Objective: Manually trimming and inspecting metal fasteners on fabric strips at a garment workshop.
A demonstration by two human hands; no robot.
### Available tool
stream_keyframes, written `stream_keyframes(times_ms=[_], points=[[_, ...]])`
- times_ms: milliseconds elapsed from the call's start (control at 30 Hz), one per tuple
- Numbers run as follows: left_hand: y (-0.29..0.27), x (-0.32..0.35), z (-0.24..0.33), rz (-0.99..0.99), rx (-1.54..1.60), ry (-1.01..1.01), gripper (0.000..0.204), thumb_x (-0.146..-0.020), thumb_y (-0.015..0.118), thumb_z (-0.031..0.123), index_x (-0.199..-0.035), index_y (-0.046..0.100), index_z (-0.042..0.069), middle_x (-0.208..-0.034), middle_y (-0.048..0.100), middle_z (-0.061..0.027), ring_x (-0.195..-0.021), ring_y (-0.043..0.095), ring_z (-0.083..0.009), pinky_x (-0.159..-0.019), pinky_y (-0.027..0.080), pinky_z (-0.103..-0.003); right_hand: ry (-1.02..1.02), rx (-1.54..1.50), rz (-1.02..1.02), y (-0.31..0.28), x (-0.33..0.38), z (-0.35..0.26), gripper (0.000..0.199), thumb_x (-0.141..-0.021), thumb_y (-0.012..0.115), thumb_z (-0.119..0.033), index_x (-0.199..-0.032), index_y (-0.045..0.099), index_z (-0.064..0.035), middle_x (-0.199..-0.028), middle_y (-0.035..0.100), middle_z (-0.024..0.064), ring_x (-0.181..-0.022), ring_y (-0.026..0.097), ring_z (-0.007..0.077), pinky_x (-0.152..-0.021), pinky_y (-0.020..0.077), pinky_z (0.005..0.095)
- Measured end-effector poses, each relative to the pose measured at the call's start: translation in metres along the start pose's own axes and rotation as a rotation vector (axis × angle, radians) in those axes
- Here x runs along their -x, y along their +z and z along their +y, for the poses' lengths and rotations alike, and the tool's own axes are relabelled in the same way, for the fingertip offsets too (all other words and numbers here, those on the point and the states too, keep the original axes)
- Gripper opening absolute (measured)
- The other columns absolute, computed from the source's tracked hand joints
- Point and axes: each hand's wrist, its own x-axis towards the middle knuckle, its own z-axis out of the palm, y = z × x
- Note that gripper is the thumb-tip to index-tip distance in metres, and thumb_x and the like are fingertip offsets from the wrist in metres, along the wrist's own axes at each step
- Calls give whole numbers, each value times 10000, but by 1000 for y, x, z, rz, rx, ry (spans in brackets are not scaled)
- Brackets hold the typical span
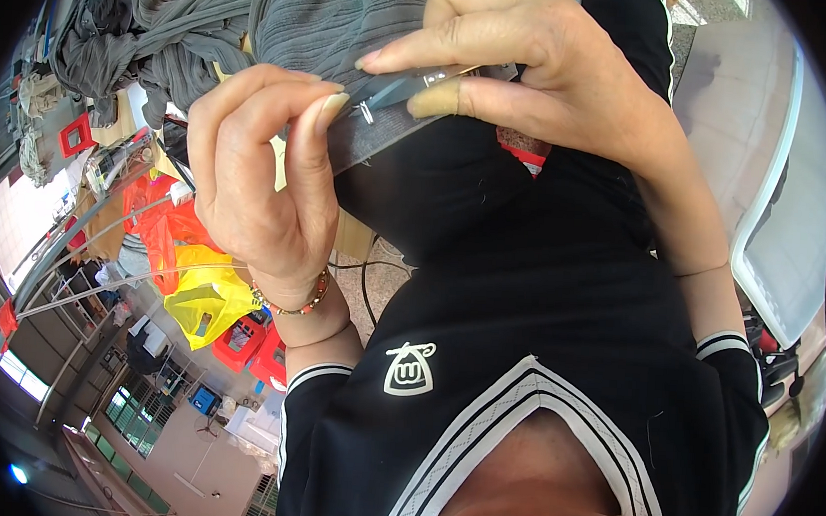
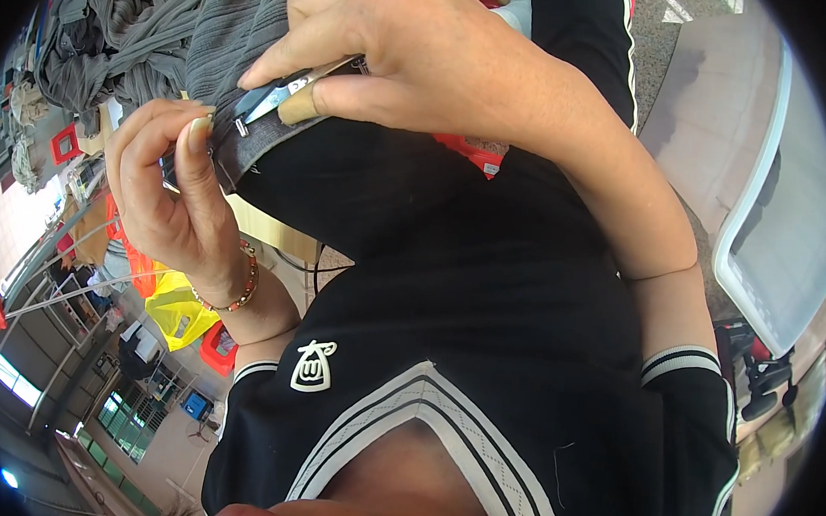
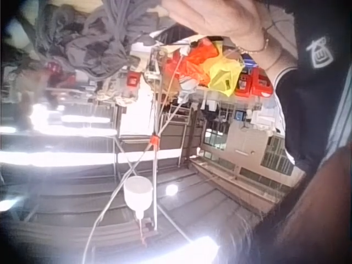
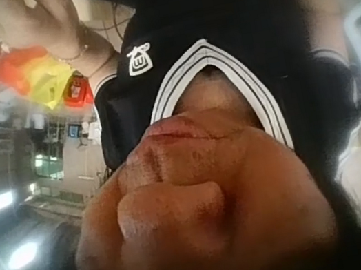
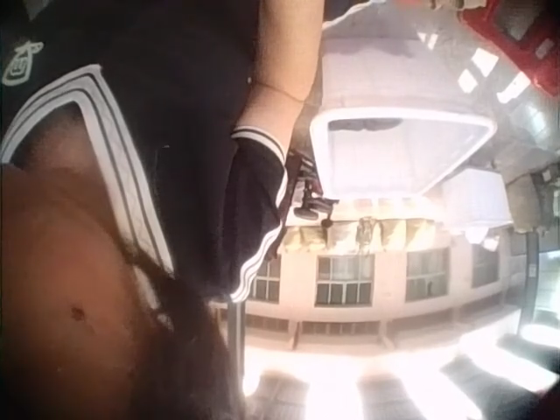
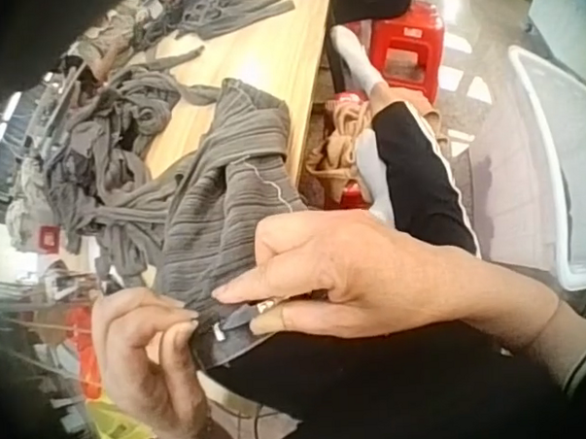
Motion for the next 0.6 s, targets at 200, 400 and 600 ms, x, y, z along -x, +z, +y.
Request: stream_keyframes(times_ms=[200,400,600], points=[[0,-1,2,-8,7,-1,102,-794,702,-17,-879,649,3,-833,643,-97,-810,607,-220,-717,492,-302,72,-12,-34,-2,0,-4,301,-818,709,-101,-1116,683,-65,-752,531,68,-691,554,197,-602,435,295],[-16,1,13,-15,140,-42,178,-739,737,193,-718,641,44,-739,630,-81,-707,596,-238,-687,446,-323,754,-483,51,-31,4,-13,341,-802,748,-88,-1132,678,-42,-798,580,30,-714,520,106,-629,413,247],[-7,-8,19,-105,-11,-16,295,-584,848,245,-737,665,71,-858,635,-50,-771,562,-211,-694,411,-336,523,-552,232,-23,34,2,354,-849,713,-133,-1185,652,-39,-830,565,19,-744,496,91,-678,403,231]])
